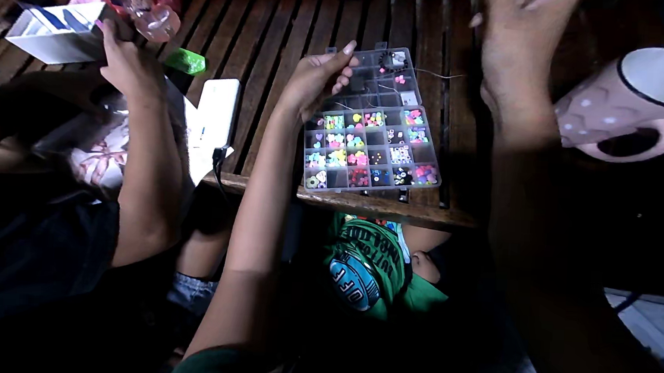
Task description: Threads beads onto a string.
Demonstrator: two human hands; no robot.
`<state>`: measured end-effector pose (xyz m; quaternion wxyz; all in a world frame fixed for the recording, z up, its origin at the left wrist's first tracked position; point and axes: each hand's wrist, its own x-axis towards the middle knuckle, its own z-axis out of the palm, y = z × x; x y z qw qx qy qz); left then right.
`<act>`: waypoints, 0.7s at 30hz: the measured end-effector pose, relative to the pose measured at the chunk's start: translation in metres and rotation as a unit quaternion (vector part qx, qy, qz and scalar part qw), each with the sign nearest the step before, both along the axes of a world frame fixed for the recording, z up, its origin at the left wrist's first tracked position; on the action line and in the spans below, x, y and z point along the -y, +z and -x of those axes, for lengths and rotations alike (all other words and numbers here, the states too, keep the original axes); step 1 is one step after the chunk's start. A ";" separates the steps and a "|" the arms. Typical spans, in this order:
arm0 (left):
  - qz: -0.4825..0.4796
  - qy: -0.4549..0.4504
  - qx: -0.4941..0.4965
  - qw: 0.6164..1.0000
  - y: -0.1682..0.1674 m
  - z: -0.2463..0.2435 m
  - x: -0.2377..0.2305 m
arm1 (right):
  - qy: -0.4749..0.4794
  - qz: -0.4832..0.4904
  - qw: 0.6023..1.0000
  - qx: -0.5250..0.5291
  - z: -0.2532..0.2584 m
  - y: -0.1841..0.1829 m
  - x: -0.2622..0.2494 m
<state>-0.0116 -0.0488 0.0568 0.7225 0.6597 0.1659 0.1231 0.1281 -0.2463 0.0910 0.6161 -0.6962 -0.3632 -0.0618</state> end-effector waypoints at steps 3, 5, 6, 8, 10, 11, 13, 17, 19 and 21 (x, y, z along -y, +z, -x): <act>-0.006 -0.003 -0.008 1.000 0.001 0.000 0.001 | 0.202 0.219 0.955 0.010 0.019 0.008 0.007; -0.009 -0.008 -0.006 1.000 0.001 0.000 0.001 | 0.321 0.322 0.891 0.001 0.030 0.008 0.005; -0.011 -0.011 -0.005 1.000 0.000 0.000 0.000 | 0.358 0.365 0.859 -0.013 0.034 0.008 0.003; -0.016 -0.020 -0.002 1.000 -0.001 0.001 -0.001 | 0.394 0.422 0.816 -0.024 0.037 0.004 -0.001; -0.018 -0.025 0.001 1.000 -0.001 0.001 -0.001 | 0.392 0.463 0.795 -0.030 0.041 0.006 -0.002; -0.017 -0.025 0.001 1.000 -0.001 0.001 -0.001 | 0.388 0.477 0.788 -0.028 0.042 0.007 -0.003; -0.011 -0.022 0.001 1.000 0.000 0.001 0.000 | 0.382 0.486 0.786 -0.019 0.042 0.008 -0.003; -0.020 -0.040 -0.003 0.999 -0.001 0.001 0.000 | 0.321 0.378 0.868 0.010 0.035 -0.001 -0.004; -0.024 -0.052 -0.013 0.998 0.001 0.002 0.002 | 0.251 0.305 0.918 0.033 0.036 -0.004 -0.010; -0.024 -0.063 -0.022 0.998 0.002 0.003 0.003 | 0.188 0.237 0.951 0.060 0.035 -0.012 -0.017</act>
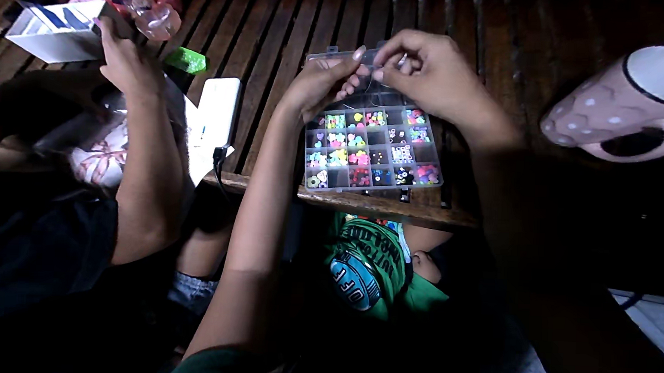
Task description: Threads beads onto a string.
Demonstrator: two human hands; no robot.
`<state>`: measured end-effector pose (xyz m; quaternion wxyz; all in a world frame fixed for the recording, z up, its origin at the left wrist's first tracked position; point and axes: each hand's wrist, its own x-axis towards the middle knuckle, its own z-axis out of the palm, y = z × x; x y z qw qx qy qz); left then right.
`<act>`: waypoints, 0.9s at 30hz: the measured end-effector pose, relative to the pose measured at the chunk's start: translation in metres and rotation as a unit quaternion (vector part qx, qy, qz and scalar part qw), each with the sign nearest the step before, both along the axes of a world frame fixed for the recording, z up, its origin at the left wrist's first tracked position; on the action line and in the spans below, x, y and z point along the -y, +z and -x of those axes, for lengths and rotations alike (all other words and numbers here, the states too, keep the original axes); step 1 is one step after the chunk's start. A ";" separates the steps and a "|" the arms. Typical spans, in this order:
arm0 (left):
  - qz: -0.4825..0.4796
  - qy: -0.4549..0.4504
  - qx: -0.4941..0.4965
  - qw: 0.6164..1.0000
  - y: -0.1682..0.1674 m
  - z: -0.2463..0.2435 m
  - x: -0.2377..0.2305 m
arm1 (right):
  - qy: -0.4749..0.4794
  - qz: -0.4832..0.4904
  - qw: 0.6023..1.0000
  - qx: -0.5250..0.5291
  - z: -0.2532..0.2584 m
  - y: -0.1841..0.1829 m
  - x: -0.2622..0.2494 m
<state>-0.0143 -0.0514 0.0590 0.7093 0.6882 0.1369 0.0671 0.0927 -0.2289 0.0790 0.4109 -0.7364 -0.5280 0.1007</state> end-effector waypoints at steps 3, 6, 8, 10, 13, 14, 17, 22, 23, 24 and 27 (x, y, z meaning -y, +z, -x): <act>0.010 -0.013 -0.004 1.000 -0.001 -0.001 -0.001 | -0.038 -0.067 0.997 0.027 0.001 -0.010 -0.007; 0.012 -0.018 -0.004 1.000 -0.003 0.000 -0.001 | -0.060 -0.087 0.994 0.041 0.005 -0.014 -0.011; -0.001 -0.034 -0.003 0.999 -0.004 -0.001 -0.002 | -0.066 -0.090 0.993 0.042 0.006 -0.015 -0.012; -0.008 -0.042 -0.004 0.999 -0.006 -0.002 -0.004 | -0.066 -0.089 0.993 0.041 0.007 -0.016 -0.013; -0.013 -0.040 -0.005 0.999 -0.005 -0.002 -0.003 | -0.061 -0.089 0.993 0.042 0.007 -0.018 -0.014; -0.013 -0.040 -0.006 0.999 -0.004 -0.002 -0.003 | -0.062 -0.090 0.993 0.046 0.007 -0.019 -0.014; -0.006 -0.035 -0.011 0.999 -0.003 -0.001 -0.002 | -0.063 -0.095 0.992 0.056 0.008 -0.020 -0.015; -0.006 -0.037 -0.004 0.999 -0.004 -0.002 -0.002 | -0.063 -0.097 0.991 0.072 0.007 -0.018 -0.013; -0.008 -0.034 -0.004 0.999 -0.003 -0.001 -0.003 | -0.071 -0.095 0.990 0.074 0.005 -0.016 -0.012; -0.013 -0.030 -0.003 0.999 -0.003 -0.001 -0.003 | -0.083 -0.096 0.989 0.073 0.002 -0.014 -0.011; -0.019 -0.015 0.006 1.000 -0.004 -0.002 -0.003 | -0.134 -0.139 0.980 0.048 -0.011 -0.008 -0.005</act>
